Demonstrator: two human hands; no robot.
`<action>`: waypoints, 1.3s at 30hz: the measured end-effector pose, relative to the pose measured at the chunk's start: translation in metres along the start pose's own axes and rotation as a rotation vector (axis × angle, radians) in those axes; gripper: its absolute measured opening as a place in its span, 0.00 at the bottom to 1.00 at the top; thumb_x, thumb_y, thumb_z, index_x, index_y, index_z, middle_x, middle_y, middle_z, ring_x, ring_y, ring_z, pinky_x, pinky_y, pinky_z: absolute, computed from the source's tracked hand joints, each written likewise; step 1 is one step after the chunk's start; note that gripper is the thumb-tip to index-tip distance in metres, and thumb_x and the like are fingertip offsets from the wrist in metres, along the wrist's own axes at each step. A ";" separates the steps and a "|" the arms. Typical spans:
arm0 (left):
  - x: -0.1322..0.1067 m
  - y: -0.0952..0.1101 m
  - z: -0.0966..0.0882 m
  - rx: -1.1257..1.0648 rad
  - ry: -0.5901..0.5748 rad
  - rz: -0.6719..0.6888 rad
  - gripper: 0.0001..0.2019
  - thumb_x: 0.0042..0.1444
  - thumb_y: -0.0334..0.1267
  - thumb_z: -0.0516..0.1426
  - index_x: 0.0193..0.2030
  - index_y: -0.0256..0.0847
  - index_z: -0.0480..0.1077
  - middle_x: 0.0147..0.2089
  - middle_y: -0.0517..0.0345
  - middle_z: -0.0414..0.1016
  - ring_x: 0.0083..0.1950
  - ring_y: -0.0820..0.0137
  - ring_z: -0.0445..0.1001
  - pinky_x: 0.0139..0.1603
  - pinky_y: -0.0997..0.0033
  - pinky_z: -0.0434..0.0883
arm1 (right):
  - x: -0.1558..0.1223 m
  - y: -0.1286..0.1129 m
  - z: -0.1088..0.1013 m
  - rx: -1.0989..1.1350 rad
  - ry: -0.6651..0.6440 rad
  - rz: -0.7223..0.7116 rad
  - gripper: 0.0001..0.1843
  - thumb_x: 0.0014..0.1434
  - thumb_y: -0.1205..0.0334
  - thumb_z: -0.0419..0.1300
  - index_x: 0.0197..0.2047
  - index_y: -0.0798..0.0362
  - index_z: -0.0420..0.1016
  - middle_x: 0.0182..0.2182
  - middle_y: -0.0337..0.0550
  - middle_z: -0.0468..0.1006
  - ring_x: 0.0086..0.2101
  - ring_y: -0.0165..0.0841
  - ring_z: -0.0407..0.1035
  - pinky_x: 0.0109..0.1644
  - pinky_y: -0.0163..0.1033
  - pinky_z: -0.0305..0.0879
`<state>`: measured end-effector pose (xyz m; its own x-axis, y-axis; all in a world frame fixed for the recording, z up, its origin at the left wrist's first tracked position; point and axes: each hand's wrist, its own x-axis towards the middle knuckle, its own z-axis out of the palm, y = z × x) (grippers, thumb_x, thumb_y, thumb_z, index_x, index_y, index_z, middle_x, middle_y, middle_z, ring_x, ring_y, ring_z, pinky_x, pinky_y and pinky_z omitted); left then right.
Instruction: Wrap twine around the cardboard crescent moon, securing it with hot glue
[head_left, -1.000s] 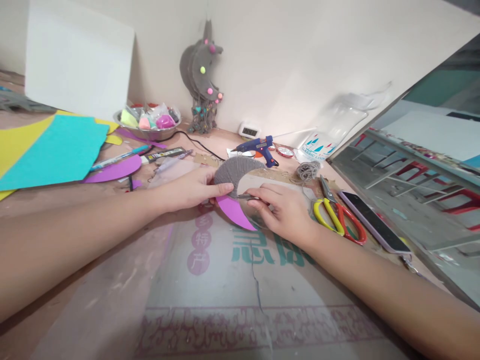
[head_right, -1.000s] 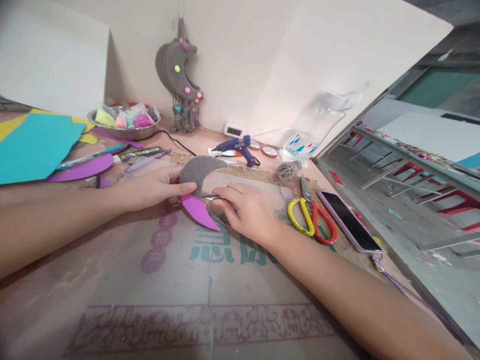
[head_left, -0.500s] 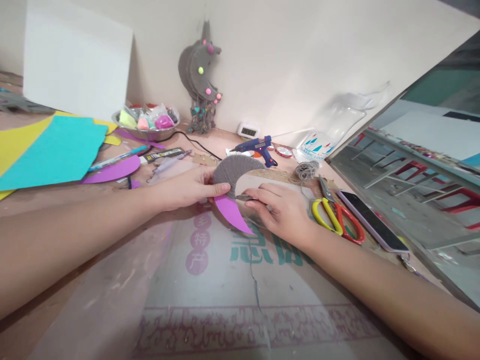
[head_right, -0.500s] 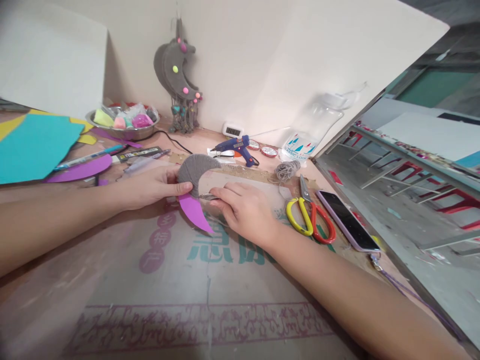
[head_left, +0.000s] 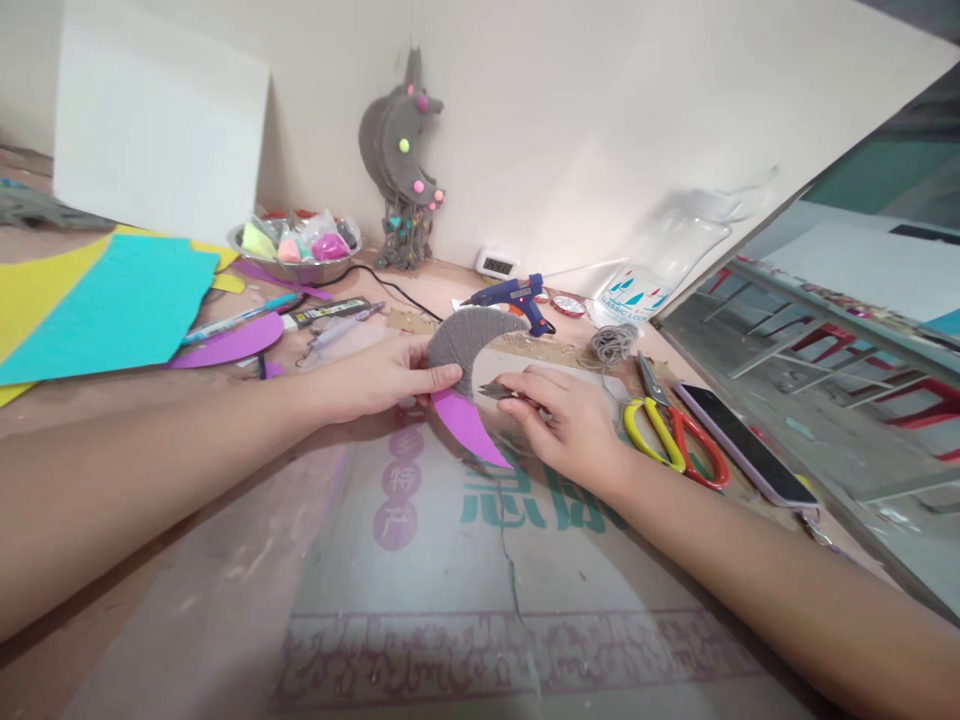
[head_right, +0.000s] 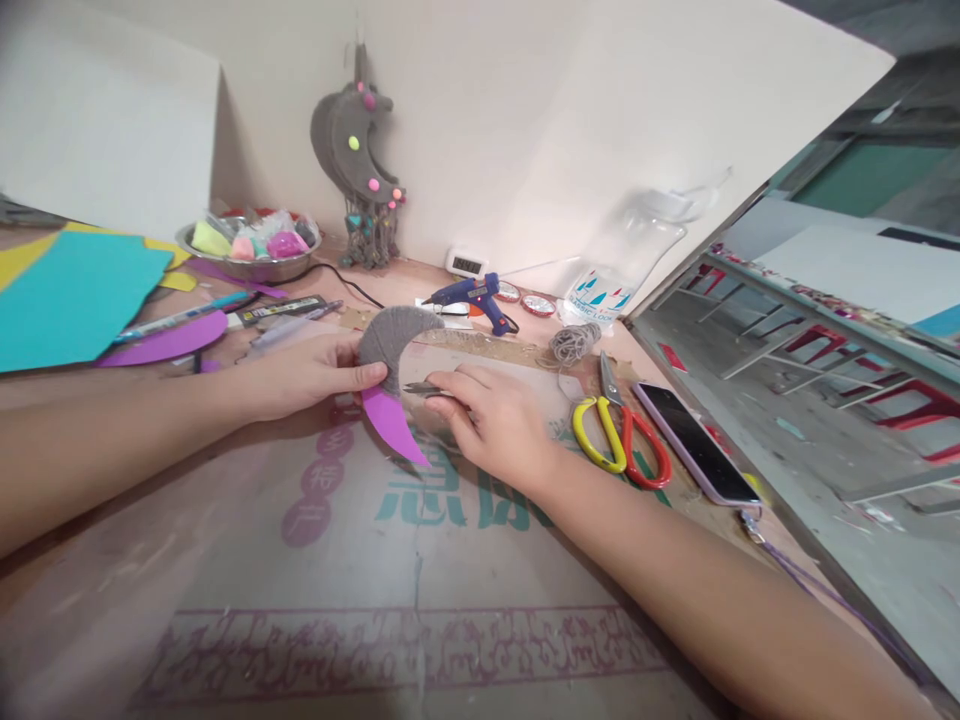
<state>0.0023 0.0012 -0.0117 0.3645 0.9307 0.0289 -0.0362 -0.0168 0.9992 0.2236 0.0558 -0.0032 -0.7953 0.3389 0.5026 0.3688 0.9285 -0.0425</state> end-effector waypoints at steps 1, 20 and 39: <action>0.000 0.000 0.000 0.001 -0.002 -0.002 0.09 0.55 0.42 0.55 0.32 0.38 0.63 0.25 0.65 0.62 0.23 0.80 0.58 0.24 0.80 0.56 | 0.000 0.000 0.000 0.007 0.000 -0.004 0.12 0.61 0.60 0.51 0.43 0.55 0.72 0.28 0.41 0.73 0.27 0.28 0.65 0.32 0.34 0.58; 0.001 -0.002 -0.003 0.077 -0.034 0.042 0.09 0.55 0.42 0.55 0.37 0.38 0.66 0.28 0.63 0.64 0.26 0.79 0.60 0.26 0.79 0.58 | 0.000 0.001 0.001 0.004 -0.037 -0.072 0.12 0.62 0.61 0.51 0.42 0.55 0.72 0.29 0.42 0.72 0.28 0.29 0.64 0.32 0.34 0.57; 0.000 0.001 0.000 0.034 -0.022 0.014 0.08 0.55 0.41 0.55 0.34 0.38 0.65 0.25 0.65 0.62 0.23 0.80 0.58 0.24 0.80 0.57 | 0.000 0.000 0.001 0.016 -0.027 -0.057 0.13 0.62 0.59 0.49 0.43 0.55 0.71 0.29 0.42 0.72 0.28 0.29 0.64 0.32 0.34 0.57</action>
<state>0.0025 0.0014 -0.0112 0.3847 0.9220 0.0431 -0.0099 -0.0426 0.9990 0.2234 0.0555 -0.0041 -0.8277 0.2891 0.4810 0.3147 0.9487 -0.0286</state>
